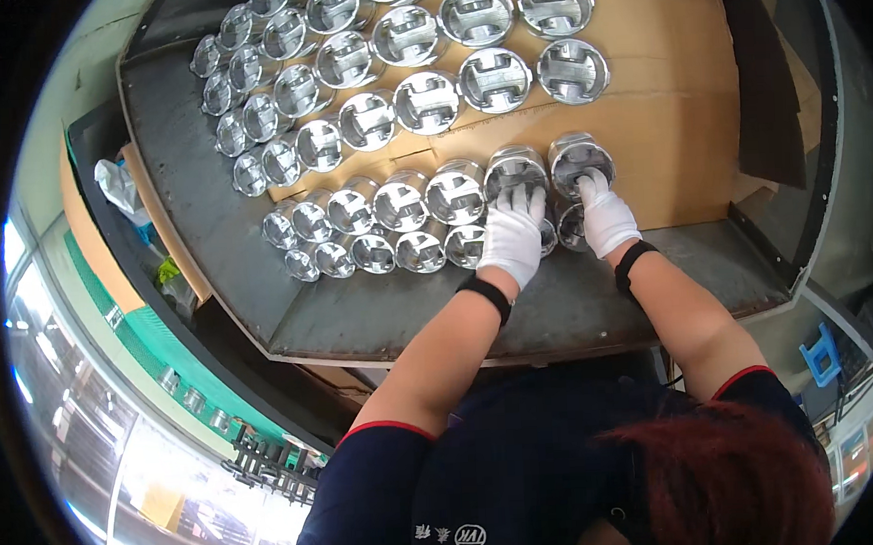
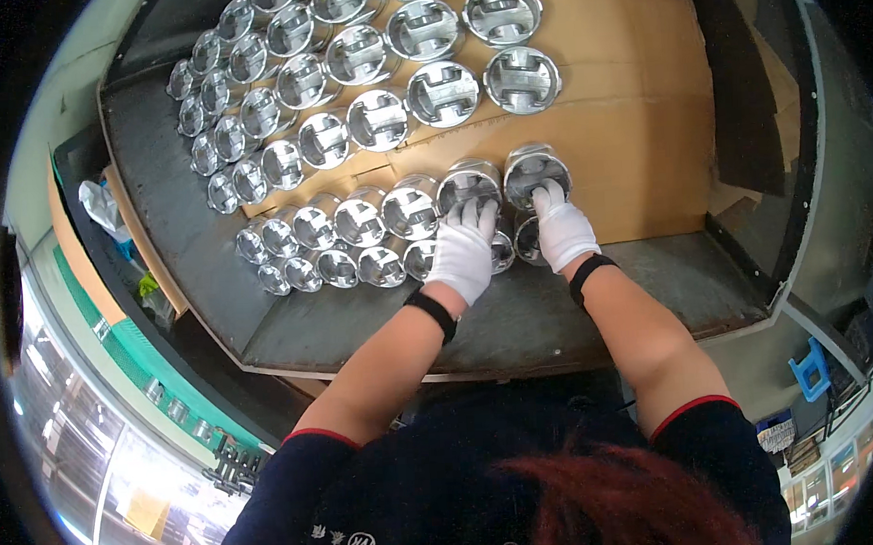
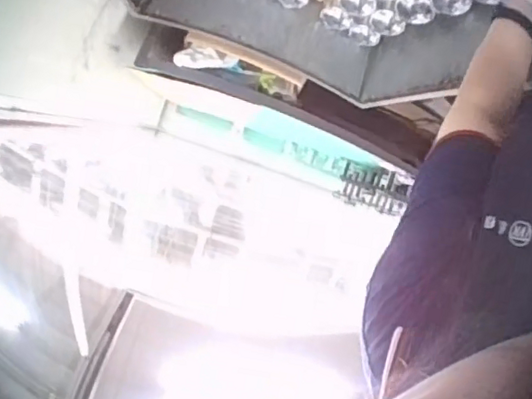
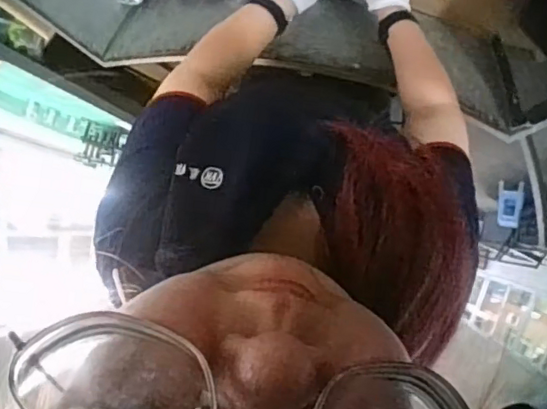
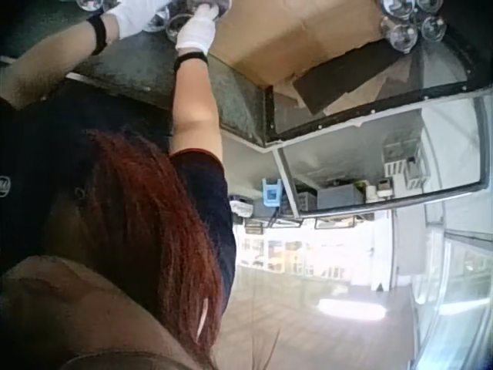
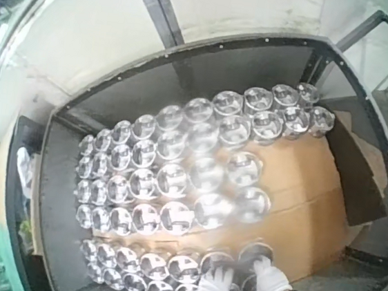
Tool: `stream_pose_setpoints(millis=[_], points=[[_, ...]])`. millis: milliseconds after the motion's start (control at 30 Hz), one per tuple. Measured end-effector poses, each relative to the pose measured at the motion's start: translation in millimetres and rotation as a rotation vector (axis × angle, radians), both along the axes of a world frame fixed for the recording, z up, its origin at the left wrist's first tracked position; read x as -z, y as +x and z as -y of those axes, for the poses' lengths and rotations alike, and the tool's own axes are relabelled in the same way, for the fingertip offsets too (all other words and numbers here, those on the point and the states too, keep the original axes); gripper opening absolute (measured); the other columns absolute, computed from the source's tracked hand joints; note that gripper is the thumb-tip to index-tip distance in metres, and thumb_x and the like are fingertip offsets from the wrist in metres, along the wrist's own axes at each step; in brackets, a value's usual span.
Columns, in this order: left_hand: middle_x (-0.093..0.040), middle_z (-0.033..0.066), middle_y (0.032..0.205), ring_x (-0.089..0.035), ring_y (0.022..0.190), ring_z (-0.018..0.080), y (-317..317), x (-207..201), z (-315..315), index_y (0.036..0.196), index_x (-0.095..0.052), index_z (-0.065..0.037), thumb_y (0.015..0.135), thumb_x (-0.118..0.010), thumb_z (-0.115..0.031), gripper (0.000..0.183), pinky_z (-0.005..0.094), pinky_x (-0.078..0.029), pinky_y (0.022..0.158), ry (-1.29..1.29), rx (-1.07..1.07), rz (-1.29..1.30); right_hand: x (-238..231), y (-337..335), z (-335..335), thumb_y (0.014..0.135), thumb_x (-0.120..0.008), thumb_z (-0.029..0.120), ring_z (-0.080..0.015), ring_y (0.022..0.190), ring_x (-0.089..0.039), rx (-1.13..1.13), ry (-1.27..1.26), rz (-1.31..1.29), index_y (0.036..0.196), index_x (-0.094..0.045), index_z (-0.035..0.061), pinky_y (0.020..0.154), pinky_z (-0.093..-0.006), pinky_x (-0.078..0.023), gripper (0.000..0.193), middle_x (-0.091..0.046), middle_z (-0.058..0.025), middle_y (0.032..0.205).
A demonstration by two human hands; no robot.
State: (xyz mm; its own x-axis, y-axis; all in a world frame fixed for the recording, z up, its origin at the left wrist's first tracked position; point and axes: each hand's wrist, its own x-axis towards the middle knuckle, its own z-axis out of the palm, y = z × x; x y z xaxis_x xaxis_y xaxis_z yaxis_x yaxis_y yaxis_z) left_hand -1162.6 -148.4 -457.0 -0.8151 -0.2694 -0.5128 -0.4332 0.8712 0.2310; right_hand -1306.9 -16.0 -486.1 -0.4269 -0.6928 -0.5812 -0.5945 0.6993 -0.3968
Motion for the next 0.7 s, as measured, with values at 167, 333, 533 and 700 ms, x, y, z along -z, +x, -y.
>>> stream_pose_setpoints(millis=[167,333,533,700], points=[[-0.053,0.0289,0.136,-0.056,0.121,0.0455,29,-91,37,0.142,-0.042,0.001,0.076,-0.078,-0.012,0.076,0.0496,-0.046,0.104,0.24,-0.381,-0.301,-4,1,1,0.097,-0.05,0.008,-0.0446,0.097,-0.068,-0.075,0.097,0.003,0.125,-0.049,0.0094,0.085,-0.0549,-0.056,0.028,-0.049,-0.0204,0.144],[-0.066,0.0259,0.119,-0.067,0.108,0.0399,90,-175,56,0.135,-0.051,0.005,0.081,-0.078,-0.008,0.062,0.0425,-0.054,0.094,0.249,-0.74,-0.5,-16,0,5,0.093,-0.054,0.004,-0.047,0.107,-0.064,-0.156,0.152,0.029,0.132,-0.047,0.0103,0.092,-0.0519,-0.055,0.04,-0.042,-0.0217,0.15],[-0.062,0.0183,0.131,-0.062,0.121,0.0257,193,-301,16,0.14,-0.047,0.006,0.084,-0.078,-0.002,0.064,0.0387,-0.05,0.106,0.325,-0.88,-0.868,-68,18,-1,0.079,-0.079,0.012,-0.0441,0.134,-0.05,-0.151,-0.002,-0.049,0.156,-0.028,0.0089,0.113,-0.0446,-0.044,0.092,-0.037,-0.0281,0.154],[-0.068,0.0197,0.11,-0.067,0.098,0.0313,303,-489,-39,0.108,-0.063,0.0,0.081,-0.079,-0.015,0.035,0.0406,-0.055,0.082,0.521,-0.276,-1.169,-132,7,-27,0.08,-0.074,0.008,-0.0449,0.132,-0.049,-0.141,-0.273,-0.262,0.141,-0.047,0.0002,0.112,-0.0461,-0.043,0.067,-0.05,-0.0299,0.141]])
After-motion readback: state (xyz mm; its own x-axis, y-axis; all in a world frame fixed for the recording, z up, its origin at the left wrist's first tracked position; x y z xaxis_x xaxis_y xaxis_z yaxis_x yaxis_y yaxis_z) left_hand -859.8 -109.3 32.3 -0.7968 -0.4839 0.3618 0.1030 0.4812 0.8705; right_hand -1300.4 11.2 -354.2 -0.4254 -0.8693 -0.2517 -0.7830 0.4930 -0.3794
